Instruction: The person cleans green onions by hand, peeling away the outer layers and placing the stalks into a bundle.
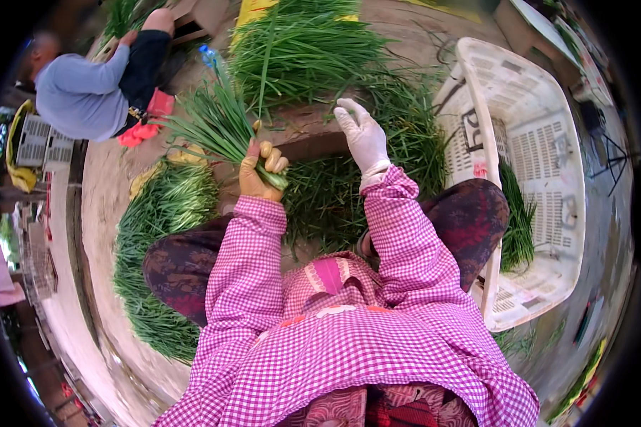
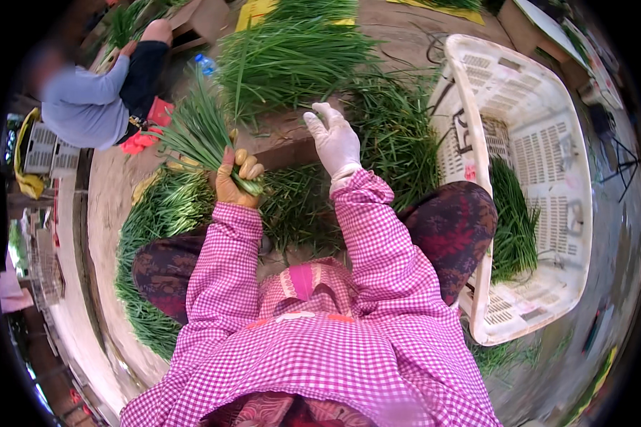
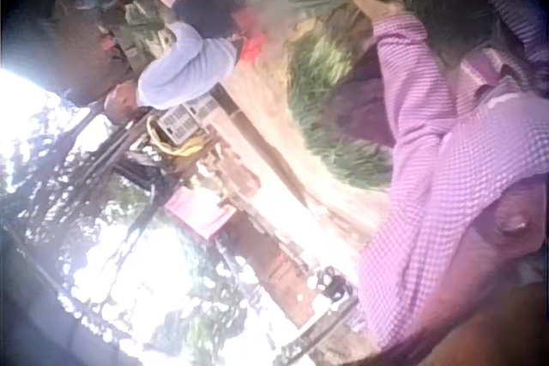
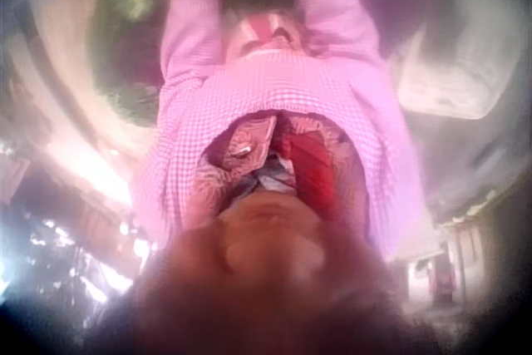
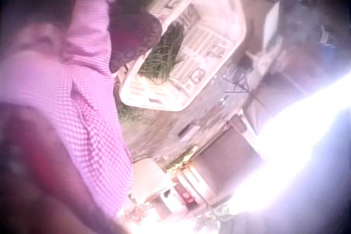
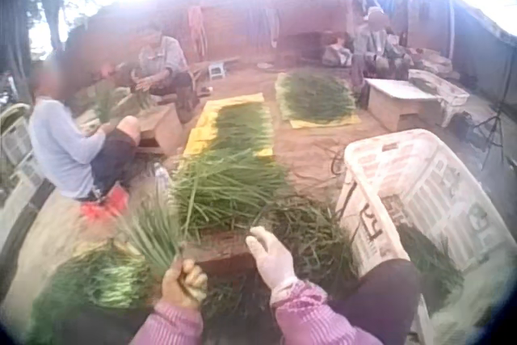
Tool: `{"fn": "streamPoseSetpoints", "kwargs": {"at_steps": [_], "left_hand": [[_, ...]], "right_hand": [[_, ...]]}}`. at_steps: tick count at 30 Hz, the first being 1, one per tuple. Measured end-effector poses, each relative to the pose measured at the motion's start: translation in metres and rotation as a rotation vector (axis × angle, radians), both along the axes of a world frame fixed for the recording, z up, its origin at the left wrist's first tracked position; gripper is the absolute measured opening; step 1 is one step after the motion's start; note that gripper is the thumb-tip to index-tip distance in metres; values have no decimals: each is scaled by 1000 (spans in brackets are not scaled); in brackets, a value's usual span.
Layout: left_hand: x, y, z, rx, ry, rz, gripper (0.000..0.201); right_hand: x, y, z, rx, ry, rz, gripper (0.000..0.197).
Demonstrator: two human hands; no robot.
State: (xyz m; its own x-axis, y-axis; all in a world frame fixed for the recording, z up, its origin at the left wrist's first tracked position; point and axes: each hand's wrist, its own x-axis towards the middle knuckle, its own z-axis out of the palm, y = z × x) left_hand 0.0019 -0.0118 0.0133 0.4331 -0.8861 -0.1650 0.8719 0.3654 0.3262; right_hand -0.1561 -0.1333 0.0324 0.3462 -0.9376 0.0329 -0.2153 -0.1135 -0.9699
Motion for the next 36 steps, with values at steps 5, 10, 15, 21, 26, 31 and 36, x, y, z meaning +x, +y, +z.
{"fn": "streamPoseSetpoints", "kwargs": {"at_steps": [5,10,15,21,26,31,36], "left_hand": [[0,3,-3,-69,19,66,13],[-39,2,2,110,-296,-93,46],[-41,3,-7,184,-231,-132,30],[-32,6,-4,288,-320,-176,22],[-34,6,-8,541,-422,-172,31],[-40,11,-10,570,-457,-208,22],[-39,18,-10,603,-609,-315,31]], "right_hand": [[28,30,-39,642,-613,-8,47],[46,60,-43,993,-955,-75,39],[42,66,-28,833,-723,72,28],[28,41,-30,750,-636,142,30],[14,18,-15,501,-577,55,25],[-9,-3,13,224,-679,-98,16],[-37,-27,36,-117,-549,-359,17]]}}
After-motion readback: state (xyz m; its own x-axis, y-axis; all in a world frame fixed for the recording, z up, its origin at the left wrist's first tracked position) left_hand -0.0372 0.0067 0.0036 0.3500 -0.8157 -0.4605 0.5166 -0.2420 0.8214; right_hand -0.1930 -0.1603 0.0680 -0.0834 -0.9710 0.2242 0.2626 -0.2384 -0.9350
